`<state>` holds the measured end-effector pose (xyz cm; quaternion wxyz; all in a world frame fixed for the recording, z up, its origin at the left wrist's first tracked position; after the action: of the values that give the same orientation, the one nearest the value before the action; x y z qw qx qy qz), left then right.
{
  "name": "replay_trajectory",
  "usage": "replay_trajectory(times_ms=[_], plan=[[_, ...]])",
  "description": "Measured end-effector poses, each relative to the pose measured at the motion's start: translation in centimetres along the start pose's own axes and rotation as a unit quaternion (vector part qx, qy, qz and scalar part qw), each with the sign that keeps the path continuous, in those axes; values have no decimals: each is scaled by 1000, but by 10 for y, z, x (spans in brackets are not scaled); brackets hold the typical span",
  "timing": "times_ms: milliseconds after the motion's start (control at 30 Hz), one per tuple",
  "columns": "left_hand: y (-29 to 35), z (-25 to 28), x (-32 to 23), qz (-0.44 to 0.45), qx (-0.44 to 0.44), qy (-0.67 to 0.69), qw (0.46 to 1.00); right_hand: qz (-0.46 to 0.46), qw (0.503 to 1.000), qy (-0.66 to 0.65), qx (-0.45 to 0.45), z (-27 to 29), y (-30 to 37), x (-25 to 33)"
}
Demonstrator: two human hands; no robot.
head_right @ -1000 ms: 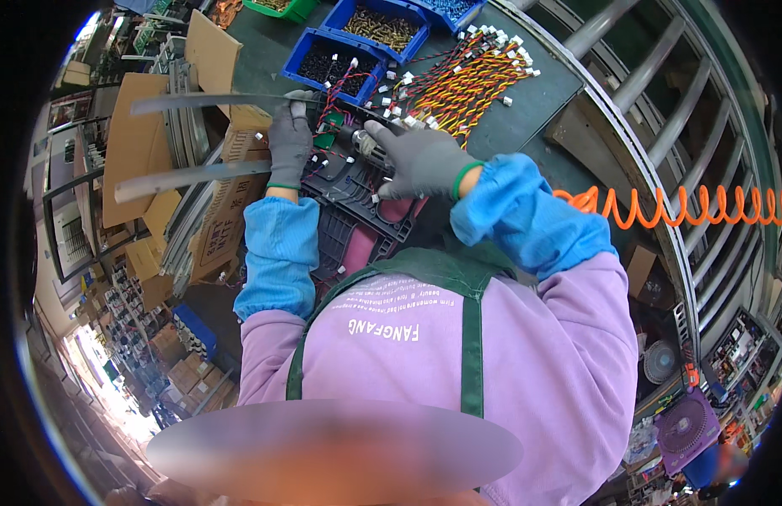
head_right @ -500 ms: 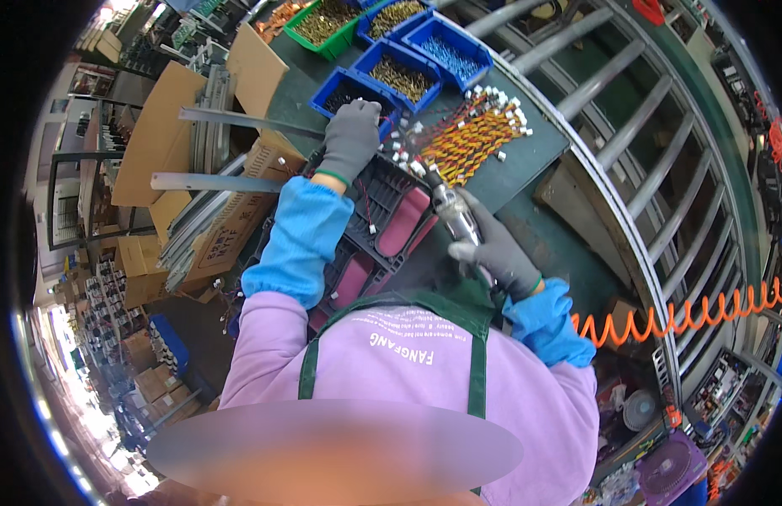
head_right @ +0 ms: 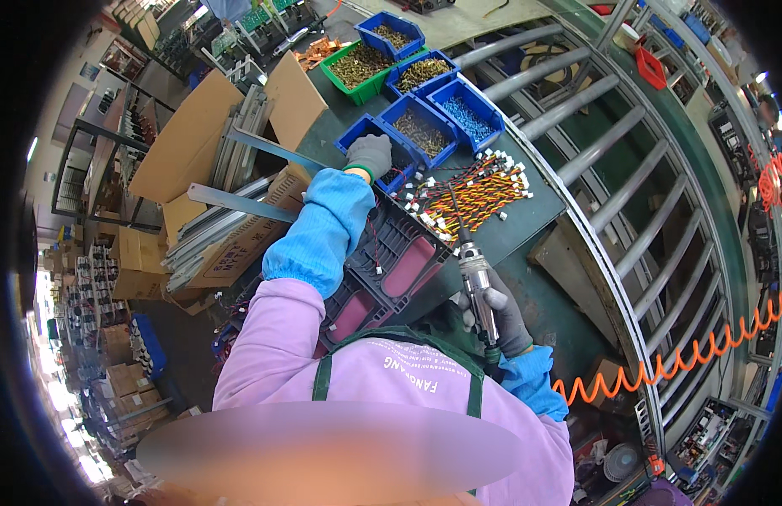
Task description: The person assembles an electronic component by installing a circuit board into a metal and plastic housing, securing it with an electric screwdriver.
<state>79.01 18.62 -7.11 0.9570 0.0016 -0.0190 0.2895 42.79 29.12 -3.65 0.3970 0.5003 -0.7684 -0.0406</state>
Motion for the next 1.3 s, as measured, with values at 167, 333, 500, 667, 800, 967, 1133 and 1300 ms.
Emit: replay_trajectory(times_ms=[167,333,500,667,800,967,1133,1300], plan=[[2,2,2,0,49,-7,999,23,1000,-1,-4,-4,2,3],[8,11,6,24,-114,58,991,16,963,-247,105,4,19,-13],[30,47,-5,-9,-187,147,971,15,982,-156,107,-1,32,-6],[131,91,-25,-23,-46,675,736,62,996,50,38,-23,40,6],[194,71,16,140,61,846,511,23,974,222,40,-79,41,6],[223,55,59,189,43,914,357,-12,956,279,85,-108,32,-17],[239,53,84,234,16,890,391,-26,920,378,101,-120,31,-31],[249,55,99,214,6,861,461,0,902,420,96,-126,29,-40]])
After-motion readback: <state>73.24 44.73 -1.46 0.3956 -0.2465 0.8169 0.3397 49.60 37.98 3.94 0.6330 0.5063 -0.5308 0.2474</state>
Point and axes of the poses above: each hand's wrist, its own y-axis away from the middle knuckle, its own z-axis out of the back of the hand, x = y × z, the point moved 5 cm from there along -y, towards the middle knuckle, and after that the axes turned 9 degrees about -x, right-handed, at the moved point
